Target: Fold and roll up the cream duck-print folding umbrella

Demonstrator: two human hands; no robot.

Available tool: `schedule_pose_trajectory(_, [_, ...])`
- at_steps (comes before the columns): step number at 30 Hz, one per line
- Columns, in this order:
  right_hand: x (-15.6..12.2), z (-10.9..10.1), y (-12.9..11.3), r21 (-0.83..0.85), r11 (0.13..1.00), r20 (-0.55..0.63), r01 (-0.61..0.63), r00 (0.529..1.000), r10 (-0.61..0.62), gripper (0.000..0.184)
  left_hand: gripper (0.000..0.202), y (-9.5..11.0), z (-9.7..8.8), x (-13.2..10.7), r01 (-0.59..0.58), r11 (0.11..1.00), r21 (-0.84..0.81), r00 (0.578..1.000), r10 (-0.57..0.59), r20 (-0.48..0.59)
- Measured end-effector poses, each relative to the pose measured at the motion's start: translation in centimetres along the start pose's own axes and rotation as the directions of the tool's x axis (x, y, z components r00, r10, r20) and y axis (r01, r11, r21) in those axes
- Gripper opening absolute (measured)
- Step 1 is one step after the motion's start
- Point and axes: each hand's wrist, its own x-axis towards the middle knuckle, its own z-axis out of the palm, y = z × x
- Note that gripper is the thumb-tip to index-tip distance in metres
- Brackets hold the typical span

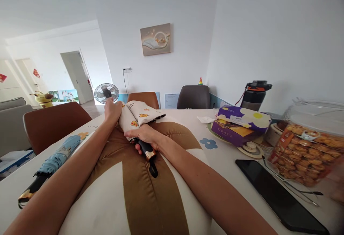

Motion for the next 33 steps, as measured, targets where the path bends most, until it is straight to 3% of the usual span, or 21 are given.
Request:
schedule_pose_trajectory(1, [0.1,-0.1,0.0,0.001,1.0,0.007,0.001,1.0,-0.001,0.024,0.042,0.9,-0.1,-0.3,-0.092,0.994,0.06,0.996,0.092,0.002])
schedule_pose_trajectory(3, [0.2,-0.2,0.0,0.007,1.0,0.007,0.001,1.0,-0.001,0.024,0.042,3.1,0.2,-0.9,-0.316,0.934,0.169,0.943,0.29,0.161])
schedule_pose_trajectory(4, [0.2,-0.2,0.0,0.012,1.0,0.003,0.0,1.0,0.0,0.025,0.039,4.3,0.6,-1.3,-0.444,0.874,0.199,0.876,0.377,0.302])
schedule_pose_trajectory(6, [0.1,-0.3,0.0,0.015,1.0,-0.006,-0.016,1.0,0.016,0.025,0.038,6.4,1.8,-2.0,-0.642,0.747,0.174,0.667,0.432,0.607])
schedule_pose_trajectory(8, [0.0,-0.3,-0.1,0.015,0.999,-0.007,-0.03,1.0,0.03,0.024,0.043,8.1,3.3,-2.6,-0.732,0.669,0.128,0.441,0.323,0.837])
schedule_pose_trajectory(9, [-0.1,-0.3,-0.1,0.015,0.999,-0.005,-0.034,0.999,0.034,0.024,0.047,8.6,4.1,-2.9,-0.747,0.653,0.127,0.359,0.234,0.904])
schedule_pose_trajectory(10, [-0.1,-0.3,-0.1,0.015,0.999,-0.002,-0.036,0.999,0.036,0.024,0.052,9.0,4.7,-3.1,-0.749,0.647,0.144,0.307,0.146,0.94])
schedule_pose_trajectory(11, [-0.2,-0.3,-0.1,0.014,0.999,0.001,-0.035,0.999,0.035,0.026,0.055,9.3,5.3,-3.3,-0.745,0.644,0.176,0.288,0.072,0.955])
schedule_pose_trajectory(14, [-0.2,-0.3,-0.1,-0.021,0.998,0.01,-0.059,0.998,0.059,0.032,0.049,9.4,6.4,-3.3,-0.732,0.631,0.255,0.314,-0.019,0.949])
schedule_pose_trajectory(16, [-0.2,-0.3,-0.1,-0.027,0.997,0.006,-0.069,0.998,0.069,0.033,0.036,9.2,6.6,-3.0,-0.734,0.627,0.26,0.355,0.028,0.935])
schedule_pose_trajectory(18, [-0.2,-0.3,-0.1,0.003,0.999,0.007,-0.054,0.999,0.054,0.031,0.027,9.2,6.4,-2.5,-0.734,0.629,0.256,0.438,0.15,0.887])
schedule_pose_trajectory(21, [-0.1,-0.4,-0.1,0.038,0.999,0.016,-0.035,0.999,0.034,0.029,0.023,9.6,5.3,-1.9,-0.706,0.647,0.289,0.6,0.329,0.729])
schedule_pose_trajectory(24, [0.0,-0.4,-0.1,0.05,0.998,0.018,-0.034,0.999,0.033,0.028,0.023,10.4,2.9,-1.8,-0.676,0.667,0.314,0.702,0.454,0.548])
schedule_pose_trajectory(28, [0.3,-0.4,-0.1,0.083,0.996,0.026,-0.033,0.999,0.031,0.025,0.015,10.4,-2.0,-3.4,-0.627,0.716,0.308,0.777,0.542,0.321])
schedule_pose_trajectory(31, [0.2,-0.4,-0.3,0.095,0.994,0.003,-0.055,0.999,0.055,0.026,0.009,8.4,-5.0,-4.8,-0.547,0.805,0.229,0.837,0.533,0.127])
schedule_pose_trajectory(33, [0.1,-0.5,-0.5,0.11,0.991,0.006,-0.081,0.997,0.081,0.025,0.006,6.3,-6.1,-5.3,-0.422,0.905,0.047,0.905,0.424,-0.029])
